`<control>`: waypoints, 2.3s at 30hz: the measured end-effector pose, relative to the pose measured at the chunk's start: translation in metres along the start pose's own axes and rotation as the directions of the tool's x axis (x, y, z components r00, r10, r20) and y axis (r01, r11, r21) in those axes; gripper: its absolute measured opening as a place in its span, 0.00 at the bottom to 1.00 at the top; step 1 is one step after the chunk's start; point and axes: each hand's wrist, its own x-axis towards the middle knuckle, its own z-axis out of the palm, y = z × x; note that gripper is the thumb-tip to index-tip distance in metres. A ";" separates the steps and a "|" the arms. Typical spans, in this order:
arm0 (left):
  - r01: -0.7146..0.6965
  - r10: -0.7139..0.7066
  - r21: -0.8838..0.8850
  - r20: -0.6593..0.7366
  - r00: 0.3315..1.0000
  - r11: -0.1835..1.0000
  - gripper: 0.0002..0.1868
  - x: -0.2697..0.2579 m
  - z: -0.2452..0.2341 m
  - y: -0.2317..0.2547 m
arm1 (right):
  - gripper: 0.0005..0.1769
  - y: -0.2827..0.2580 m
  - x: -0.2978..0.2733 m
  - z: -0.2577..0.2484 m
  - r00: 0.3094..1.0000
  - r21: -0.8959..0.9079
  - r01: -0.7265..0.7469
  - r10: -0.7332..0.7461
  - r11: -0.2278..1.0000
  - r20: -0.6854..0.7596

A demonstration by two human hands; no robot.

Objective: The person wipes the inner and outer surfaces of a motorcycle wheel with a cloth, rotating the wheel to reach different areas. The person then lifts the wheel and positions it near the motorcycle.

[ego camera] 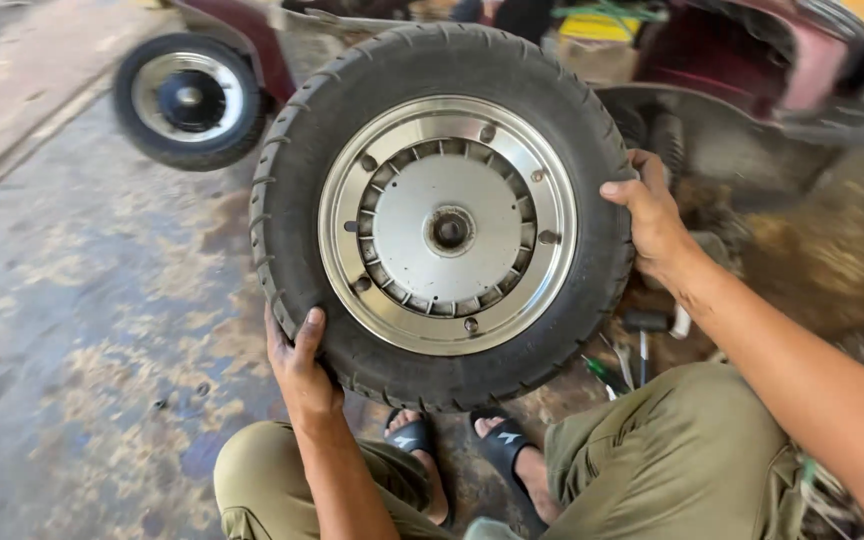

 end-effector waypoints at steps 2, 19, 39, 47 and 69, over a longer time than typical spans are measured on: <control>0.044 -0.044 0.009 0.039 0.998 0.999 0.41 0.004 0.003 -0.025 | 0.37 0.021 -0.001 -0.028 0.999 -0.032 -0.010 0.009 0.999 -0.045; 0.225 -0.371 0.502 0.211 0.904 0.835 0.53 -0.033 0.126 -0.082 | 0.55 0.076 -0.055 -0.157 0.873 -0.028 -0.329 0.292 0.944 -0.390; -0.026 -0.475 0.643 0.591 0.652 0.765 0.60 -0.001 0.251 -0.087 | 0.22 0.082 -0.025 -0.262 0.797 0.095 -0.367 0.366 0.925 -0.481; -0.053 -0.464 0.593 0.679 0.569 0.803 0.63 -0.040 0.271 -0.126 | 0.27 0.106 -0.074 -0.324 0.678 0.053 -0.477 0.406 0.877 -0.613; -0.066 -0.380 0.532 0.680 0.627 0.844 0.53 -0.013 0.296 -0.154 | 0.25 0.118 -0.069 -0.325 0.665 0.169 -0.434 0.441 0.885 -0.603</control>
